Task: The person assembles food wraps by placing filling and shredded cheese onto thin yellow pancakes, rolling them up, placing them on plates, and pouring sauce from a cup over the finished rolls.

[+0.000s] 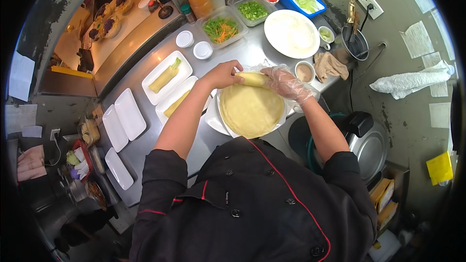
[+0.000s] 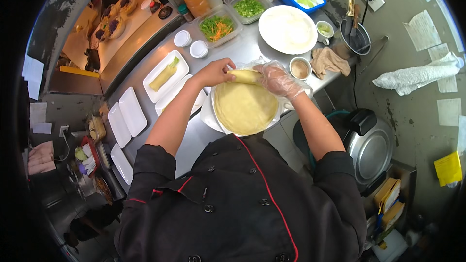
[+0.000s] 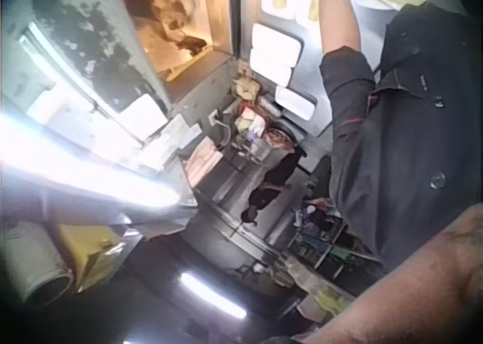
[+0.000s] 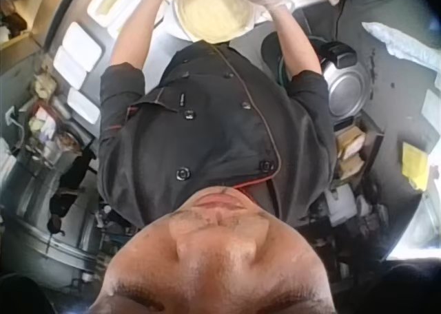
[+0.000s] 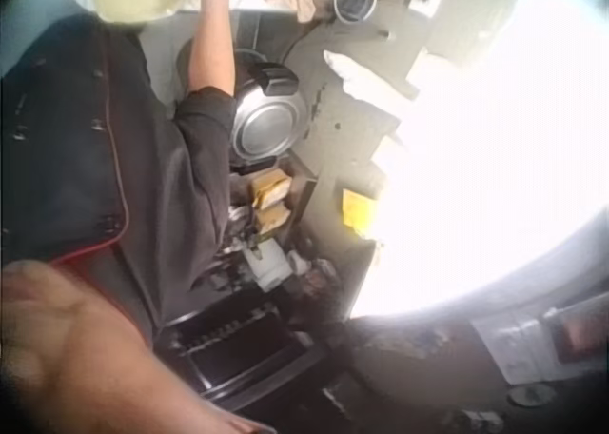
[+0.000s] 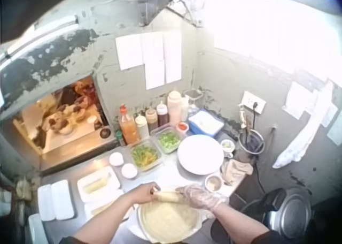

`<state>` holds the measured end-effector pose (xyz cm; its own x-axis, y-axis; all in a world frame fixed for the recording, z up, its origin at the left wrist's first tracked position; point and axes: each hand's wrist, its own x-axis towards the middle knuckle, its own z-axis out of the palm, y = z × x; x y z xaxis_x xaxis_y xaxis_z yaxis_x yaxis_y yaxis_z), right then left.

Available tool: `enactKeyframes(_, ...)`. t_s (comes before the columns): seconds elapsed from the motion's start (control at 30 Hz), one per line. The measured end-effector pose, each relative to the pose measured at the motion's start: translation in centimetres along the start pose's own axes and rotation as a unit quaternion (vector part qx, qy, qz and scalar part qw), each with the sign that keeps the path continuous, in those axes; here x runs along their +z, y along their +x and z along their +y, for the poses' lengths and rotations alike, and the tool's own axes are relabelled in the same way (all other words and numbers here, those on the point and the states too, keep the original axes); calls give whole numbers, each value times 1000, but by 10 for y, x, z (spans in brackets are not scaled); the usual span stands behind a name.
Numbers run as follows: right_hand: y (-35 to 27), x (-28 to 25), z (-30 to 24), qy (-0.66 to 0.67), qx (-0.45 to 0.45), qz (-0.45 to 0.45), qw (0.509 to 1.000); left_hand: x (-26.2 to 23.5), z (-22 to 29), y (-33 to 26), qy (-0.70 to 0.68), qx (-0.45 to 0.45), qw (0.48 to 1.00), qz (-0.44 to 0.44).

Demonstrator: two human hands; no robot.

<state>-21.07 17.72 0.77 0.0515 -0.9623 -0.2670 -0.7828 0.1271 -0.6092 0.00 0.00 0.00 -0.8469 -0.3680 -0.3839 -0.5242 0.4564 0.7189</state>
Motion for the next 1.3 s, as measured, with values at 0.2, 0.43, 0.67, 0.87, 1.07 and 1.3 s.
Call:
enactKeyframes(0.2,1,16,-21,-165,-183,132,960,14,-13,14,-72,-11,995,66)
enactKeyframes(0.43,48,2,13,-58,-146,33,987,65,32,-19,-414,-336,835,133)
enactKeyframes(0.67,48,-22,-38,43,-69,-1,997,95,29,-24,-708,-114,665,206)
enactKeyframes(0.87,48,4,-115,185,-48,-36,981,72,28,-106,-729,-49,622,282)
enactKeyframes(1.07,136,107,-259,39,-167,-22,985,27,-91,-230,-694,-72,588,409)
enactKeyframes(1.3,240,230,-392,-21,-219,56,974,-63,-267,-323,-702,-137,573,399)
